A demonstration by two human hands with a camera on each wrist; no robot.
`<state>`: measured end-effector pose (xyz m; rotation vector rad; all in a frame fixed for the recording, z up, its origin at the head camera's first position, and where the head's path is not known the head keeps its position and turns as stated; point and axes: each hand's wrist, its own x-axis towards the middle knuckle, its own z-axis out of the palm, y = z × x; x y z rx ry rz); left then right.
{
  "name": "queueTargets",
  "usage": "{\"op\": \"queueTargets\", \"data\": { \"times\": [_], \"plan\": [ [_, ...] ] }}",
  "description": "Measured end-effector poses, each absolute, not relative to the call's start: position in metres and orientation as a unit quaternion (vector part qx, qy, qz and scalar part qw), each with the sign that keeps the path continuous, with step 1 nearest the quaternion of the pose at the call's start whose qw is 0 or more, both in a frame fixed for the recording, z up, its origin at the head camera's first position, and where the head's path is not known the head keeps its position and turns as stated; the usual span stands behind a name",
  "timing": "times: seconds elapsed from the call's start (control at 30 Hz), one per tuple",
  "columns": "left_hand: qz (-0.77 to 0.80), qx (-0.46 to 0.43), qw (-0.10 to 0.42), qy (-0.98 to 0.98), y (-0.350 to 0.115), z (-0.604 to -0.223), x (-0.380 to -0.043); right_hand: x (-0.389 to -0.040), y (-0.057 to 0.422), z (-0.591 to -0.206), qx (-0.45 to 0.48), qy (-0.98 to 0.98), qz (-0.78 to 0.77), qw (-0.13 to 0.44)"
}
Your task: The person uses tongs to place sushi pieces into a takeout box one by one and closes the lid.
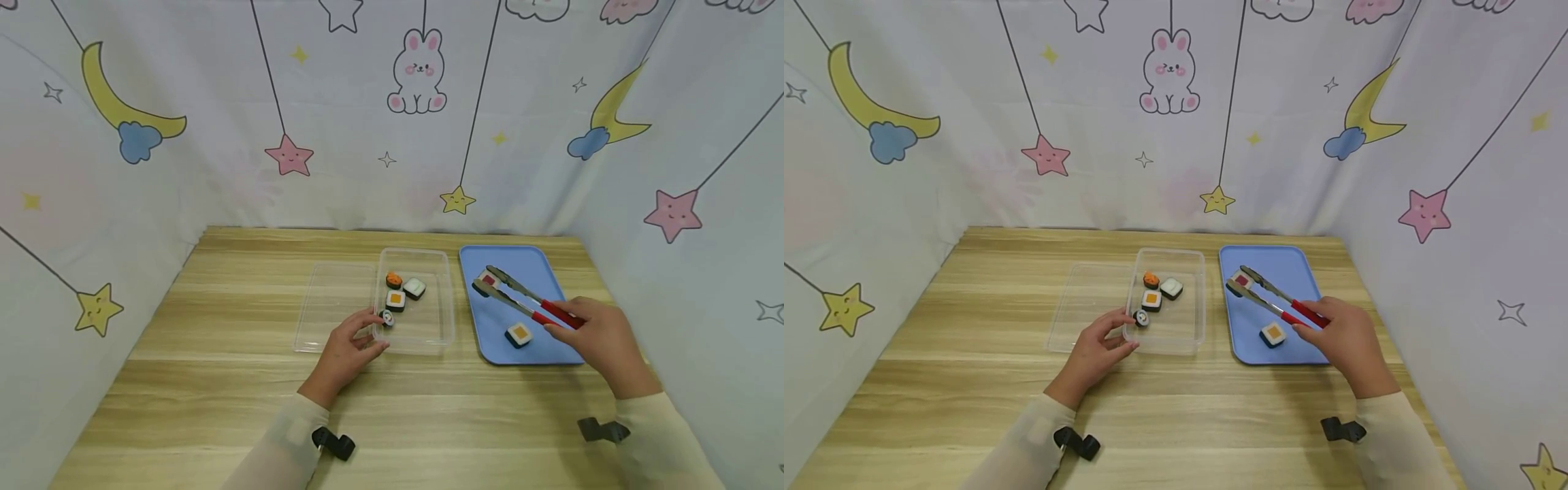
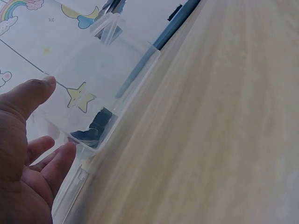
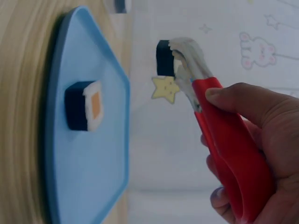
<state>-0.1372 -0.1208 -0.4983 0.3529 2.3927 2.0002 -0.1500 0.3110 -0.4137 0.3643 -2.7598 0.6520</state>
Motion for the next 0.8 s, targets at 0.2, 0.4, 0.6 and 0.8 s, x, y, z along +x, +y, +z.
{"op": "queueTargets", "data": {
  "times": [0.2,0.4,0.6,0.8],
  "plan": [
    [0.639,0.112,0.001,0.761,-0.121,-0.499,-0.137,-0.158,0.293,-0.404,0.141,-0.958,0.218,0.126],
    [0.639,0.114,0.003,0.761,-0.122,-0.498,-0.138,-0.166,0.275,-0.398,0.153,-0.956,0.23,0.103],
    [0.635,0.121,-0.001,0.763,-0.123,-0.495,-0.138,-0.173,0.254,-0.394,0.171,-0.953,0.24,0.075],
    [0.636,0.123,-0.003,0.762,-0.123,-0.491,-0.136,-0.179,0.235,-0.394,0.196,-0.953,0.225,0.047]
  ]
}}
